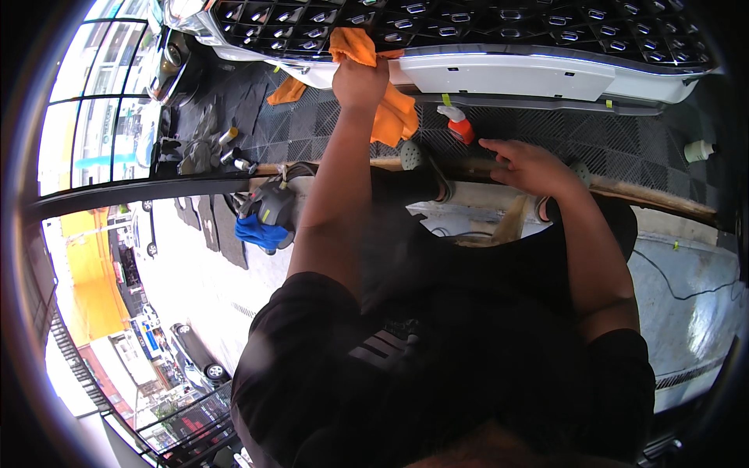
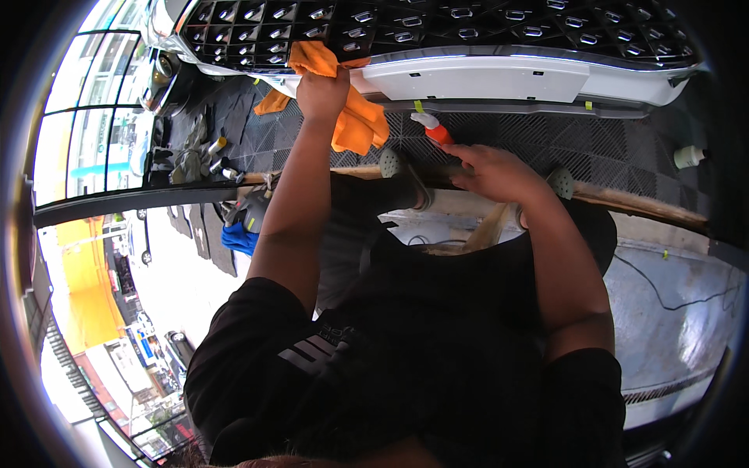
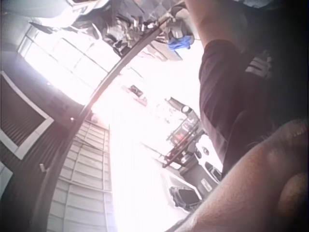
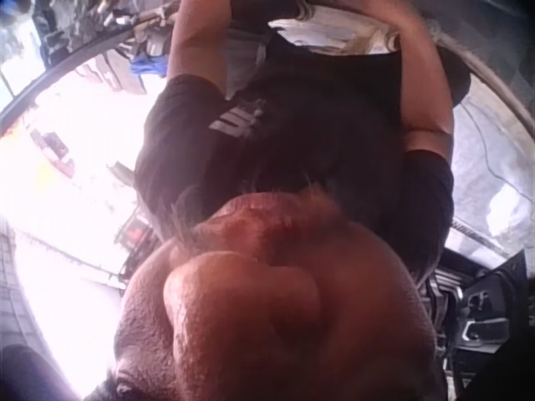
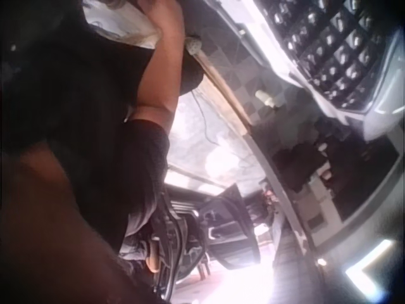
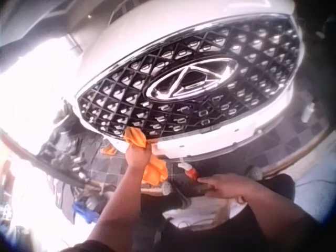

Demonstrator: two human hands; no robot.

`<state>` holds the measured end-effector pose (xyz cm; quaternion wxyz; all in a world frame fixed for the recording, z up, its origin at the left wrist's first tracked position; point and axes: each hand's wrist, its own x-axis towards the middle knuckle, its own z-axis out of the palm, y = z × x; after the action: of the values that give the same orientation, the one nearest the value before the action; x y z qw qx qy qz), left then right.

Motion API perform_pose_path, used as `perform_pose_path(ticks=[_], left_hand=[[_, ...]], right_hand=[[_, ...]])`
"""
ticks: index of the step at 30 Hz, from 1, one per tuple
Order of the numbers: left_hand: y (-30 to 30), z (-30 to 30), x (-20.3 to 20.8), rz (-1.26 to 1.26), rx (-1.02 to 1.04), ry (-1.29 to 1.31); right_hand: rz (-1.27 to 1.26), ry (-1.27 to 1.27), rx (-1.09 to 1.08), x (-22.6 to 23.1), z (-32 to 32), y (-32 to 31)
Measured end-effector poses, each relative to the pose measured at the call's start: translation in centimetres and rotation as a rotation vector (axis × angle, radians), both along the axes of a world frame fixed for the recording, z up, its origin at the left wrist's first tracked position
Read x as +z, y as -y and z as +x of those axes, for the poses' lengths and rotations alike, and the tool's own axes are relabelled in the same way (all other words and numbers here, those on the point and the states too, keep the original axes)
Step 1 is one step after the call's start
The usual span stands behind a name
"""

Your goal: The person wipes the front grille of a white car using an orange microfiber cloth. The person repeatedly folds the cloth and wipes different sections of the grille and surrounding bumper area.

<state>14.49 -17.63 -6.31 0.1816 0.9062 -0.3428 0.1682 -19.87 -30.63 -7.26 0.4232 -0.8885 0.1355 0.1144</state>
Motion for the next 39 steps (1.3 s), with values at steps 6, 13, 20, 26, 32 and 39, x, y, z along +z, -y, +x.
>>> perform_pose_path(ticks=[6,13,20,26,32,39], left_hand=[[-1.5,0.1,-0.8,0.045,0.078,-0.107],[-5.5,-0.4,-2.9,0.263,0.139,-0.213],[-2.7,-0.8,0.6,0.142,0.057,-0.044],[0.3,-4.3,2.6,0.219,0.154,-0.239],[-0.4,-5.9,1.5,0.377,0.095,-0.229],[-3.2,-2.7,1.3,0.173,0.055,0.008]], right_hand=[[-0.029,-0.010,-0.033,-1.1,-0.1,0.4],[-0.001,-0.004,-0.027,0.3,-0.6,0.6],[-0.006,0.037,-0.010,0.0,-0.9,0.6],[0.003,0.043,0.006,0.4,-0.4,0.4],[-0.017,0.057,0.027,-0.2,0.2,0.1],[-0.020,0.012,-0.029,-0.6,-1.0,0.8]])
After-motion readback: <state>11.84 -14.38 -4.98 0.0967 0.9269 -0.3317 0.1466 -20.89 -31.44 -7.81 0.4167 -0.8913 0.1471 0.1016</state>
